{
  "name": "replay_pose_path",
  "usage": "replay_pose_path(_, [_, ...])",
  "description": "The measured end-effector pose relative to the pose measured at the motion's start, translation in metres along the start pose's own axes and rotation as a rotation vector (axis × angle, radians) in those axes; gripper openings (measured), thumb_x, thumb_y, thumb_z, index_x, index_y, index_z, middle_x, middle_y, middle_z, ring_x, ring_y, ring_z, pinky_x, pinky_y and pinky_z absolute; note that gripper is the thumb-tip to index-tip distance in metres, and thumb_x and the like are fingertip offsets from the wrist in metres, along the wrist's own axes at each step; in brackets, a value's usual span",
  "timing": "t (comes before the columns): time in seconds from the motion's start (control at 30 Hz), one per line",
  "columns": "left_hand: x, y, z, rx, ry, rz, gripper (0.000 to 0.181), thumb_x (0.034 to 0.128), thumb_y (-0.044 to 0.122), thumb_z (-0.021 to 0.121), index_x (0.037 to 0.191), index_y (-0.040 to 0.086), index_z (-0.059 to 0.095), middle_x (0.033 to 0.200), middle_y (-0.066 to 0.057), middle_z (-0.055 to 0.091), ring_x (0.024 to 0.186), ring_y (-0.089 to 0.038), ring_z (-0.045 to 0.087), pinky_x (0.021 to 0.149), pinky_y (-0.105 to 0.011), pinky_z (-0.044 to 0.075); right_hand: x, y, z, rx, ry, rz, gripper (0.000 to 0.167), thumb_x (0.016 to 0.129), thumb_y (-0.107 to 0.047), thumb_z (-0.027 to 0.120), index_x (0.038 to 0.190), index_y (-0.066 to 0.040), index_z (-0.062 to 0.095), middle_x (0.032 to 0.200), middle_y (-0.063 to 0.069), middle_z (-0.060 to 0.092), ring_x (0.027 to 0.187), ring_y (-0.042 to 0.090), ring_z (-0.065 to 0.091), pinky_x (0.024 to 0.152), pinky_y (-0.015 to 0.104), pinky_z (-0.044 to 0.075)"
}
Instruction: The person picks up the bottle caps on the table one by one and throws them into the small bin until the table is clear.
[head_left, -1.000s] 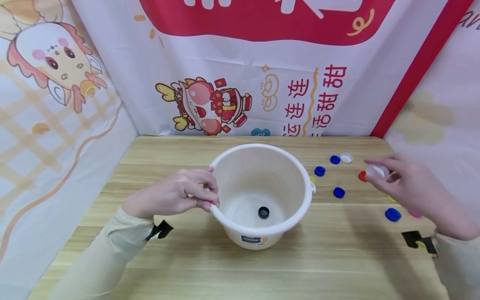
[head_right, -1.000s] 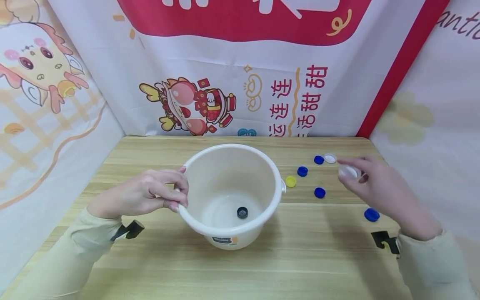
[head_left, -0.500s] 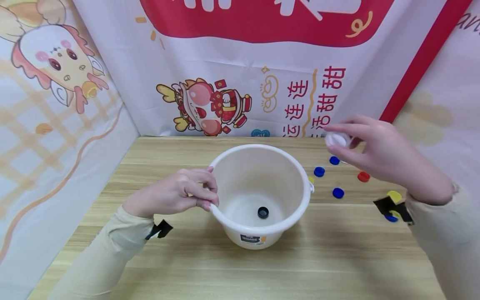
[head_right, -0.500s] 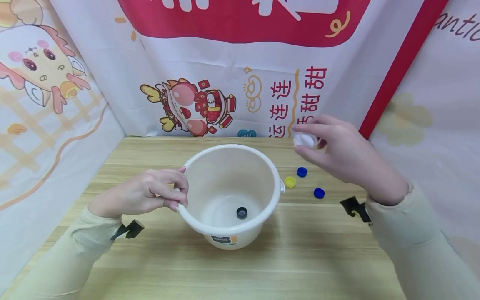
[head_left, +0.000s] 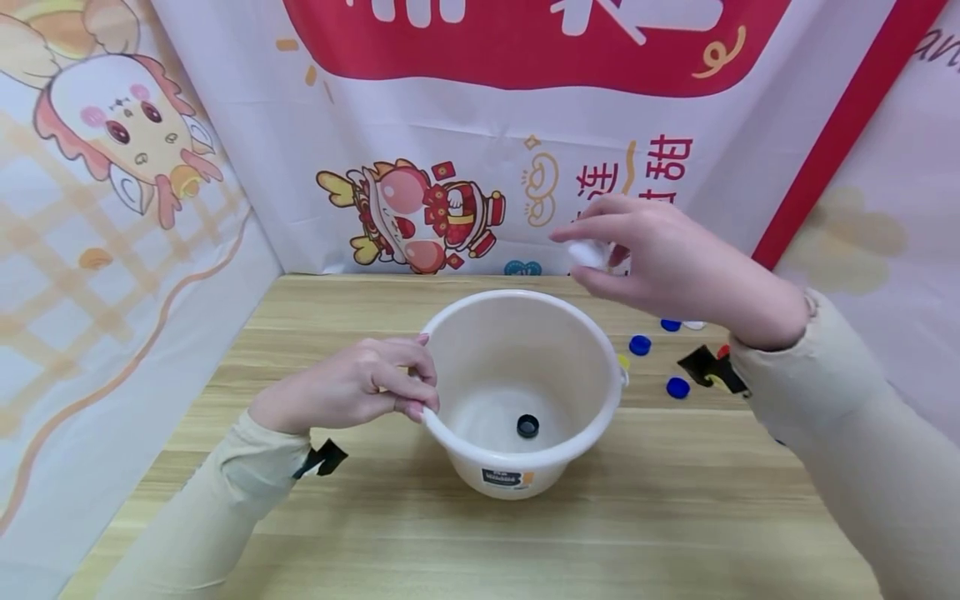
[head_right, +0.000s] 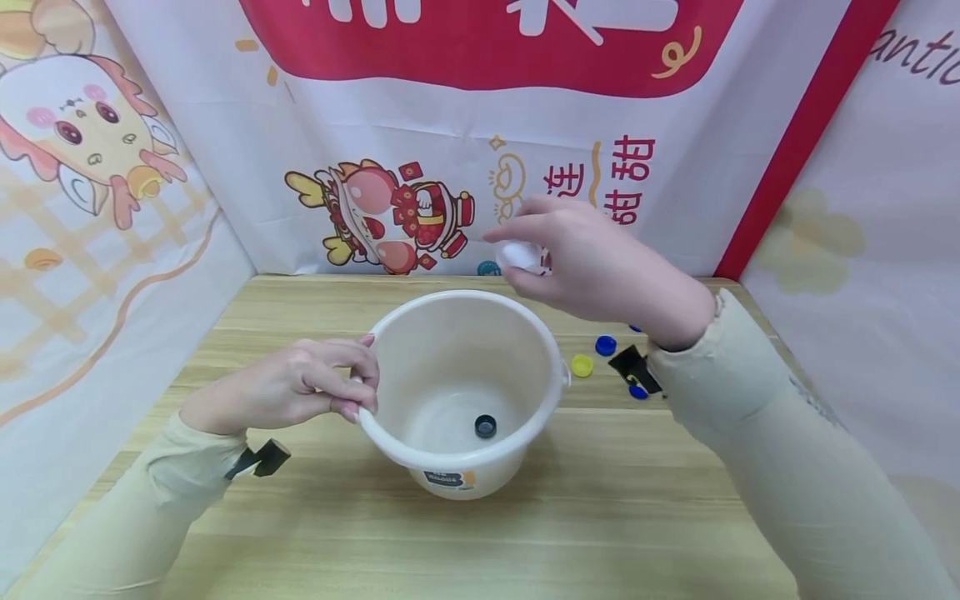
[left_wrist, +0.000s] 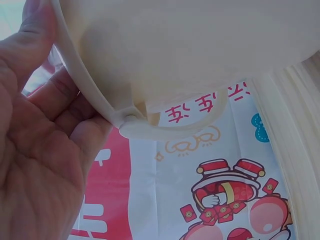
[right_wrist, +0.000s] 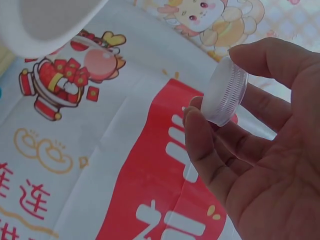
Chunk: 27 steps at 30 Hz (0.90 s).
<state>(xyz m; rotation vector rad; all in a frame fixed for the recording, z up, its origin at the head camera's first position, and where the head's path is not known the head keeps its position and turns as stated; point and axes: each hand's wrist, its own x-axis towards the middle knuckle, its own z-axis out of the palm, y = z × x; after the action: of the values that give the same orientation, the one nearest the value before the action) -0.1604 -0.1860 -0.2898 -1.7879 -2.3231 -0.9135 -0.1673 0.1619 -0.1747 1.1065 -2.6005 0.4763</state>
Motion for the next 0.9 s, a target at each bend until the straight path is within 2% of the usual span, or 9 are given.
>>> replay_pose_path(0.17, [0.002,-0.002,0.001,0.009,0.010,0.024,0.021,0.0807,0.011,0.081,0.100,0.018,0.079,0.099,0.009,0.064,0.098,-0.009,0.058,0.111,-0.053,0.034,0.017,-0.007,0.005,0.019,-0.071,0.002,0.040,0.089,-0.015,0.075,0.128,-0.014,0.068,0.115,0.006,0.063,0.089,0.016,0.063,0.072,0.033,0.059])
replay_pose_path(0.4, [0.002,-0.002,0.002,0.007,0.009,0.017,0.021,0.0804,0.011,0.082,0.100,0.019,0.079,0.099,0.009,0.064,0.098,-0.009,0.058,0.112,-0.052,0.034,0.035,-0.011,0.010,0.025,-0.113,-0.062,0.037,0.089,-0.018,0.075,0.126,-0.015,0.069,0.116,0.005,0.065,0.087,0.016,0.061,0.072,0.030,0.057])
replay_pose_path(0.6, [0.001,-0.002,0.002,0.006,0.008,0.025,0.020,0.0812,0.011,0.081,0.099,0.019,0.079,0.099,0.009,0.064,0.099,-0.009,0.058,0.112,-0.052,0.034,0.043,-0.014,0.014,0.029,-0.160,-0.047,0.034,0.090,-0.018,0.073,0.124,-0.015,0.070,0.113,0.004,0.065,0.088,0.018,0.059,0.072,0.031,0.055])
replay_pose_path(0.9, [0.001,-0.001,0.001,0.007,0.007,0.029,0.020,0.0813,0.012,0.081,0.100,0.019,0.079,0.099,0.009,0.064,0.099,-0.010,0.058,0.112,-0.053,0.034,0.050,-0.015,0.021,0.035,-0.216,-0.055,0.036,0.089,-0.019,0.076,0.124,-0.017,0.070,0.117,0.002,0.065,0.092,0.016,0.060,0.073,0.028,0.056])
